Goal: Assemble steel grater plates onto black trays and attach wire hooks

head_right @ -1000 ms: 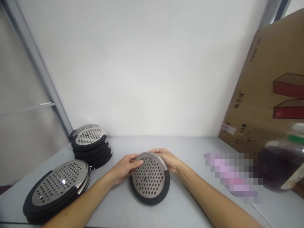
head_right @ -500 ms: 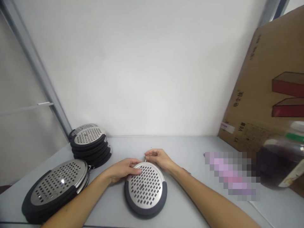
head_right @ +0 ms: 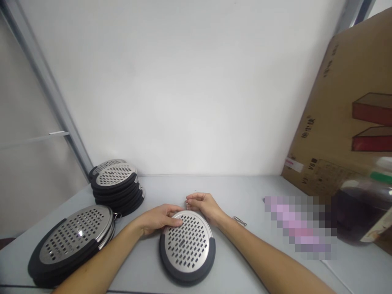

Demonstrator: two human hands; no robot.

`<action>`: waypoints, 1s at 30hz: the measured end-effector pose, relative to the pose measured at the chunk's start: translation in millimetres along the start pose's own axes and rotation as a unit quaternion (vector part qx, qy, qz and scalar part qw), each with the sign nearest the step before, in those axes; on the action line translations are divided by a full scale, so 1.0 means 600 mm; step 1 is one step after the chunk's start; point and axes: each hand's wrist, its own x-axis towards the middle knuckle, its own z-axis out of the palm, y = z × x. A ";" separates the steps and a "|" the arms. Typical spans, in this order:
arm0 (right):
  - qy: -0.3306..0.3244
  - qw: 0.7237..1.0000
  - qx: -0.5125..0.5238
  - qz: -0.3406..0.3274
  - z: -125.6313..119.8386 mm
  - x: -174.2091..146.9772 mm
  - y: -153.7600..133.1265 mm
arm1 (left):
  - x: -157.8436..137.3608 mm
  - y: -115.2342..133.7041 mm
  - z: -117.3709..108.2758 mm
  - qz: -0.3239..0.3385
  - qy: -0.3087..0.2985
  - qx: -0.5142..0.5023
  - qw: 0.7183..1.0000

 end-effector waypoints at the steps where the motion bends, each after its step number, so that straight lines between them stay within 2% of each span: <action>1: 0.003 1.000 0.004 0.002 0.000 0.000 0.000 | 0.000 0.000 -0.001 0.002 0.000 0.002 1.000; 14: 0.004 1.000 -0.010 -0.011 -0.002 -0.001 -0.001 | -0.001 0.001 0.003 -0.009 0.007 0.014 1.000; 18: 0.012 0.998 -0.058 -0.028 -0.001 0.004 0.007 | 0.000 -0.005 0.003 -0.002 0.047 0.102 0.994; 20: 0.022 0.994 -0.094 -0.040 0.001 0.009 0.012 | 0.004 -0.011 -0.001 0.021 0.106 0.186 0.977; 23: 0.029 0.986 -0.153 -0.060 0.003 0.015 0.017 | 0.012 -0.018 -0.007 0.072 0.202 0.308 0.927; 25: 0.030 0.979 -0.186 -0.075 0.002 0.017 0.018 | 0.016 -0.019 -0.010 0.095 0.241 0.359 0.897; 27: 0.025 0.973 -0.212 -0.091 0.001 0.017 0.018 | 0.017 -0.019 -0.010 0.107 0.257 0.377 0.883; 30: 0.012 0.964 -0.242 -0.113 0.000 0.018 0.018 | 0.016 -0.017 -0.006 0.112 0.266 0.372 0.882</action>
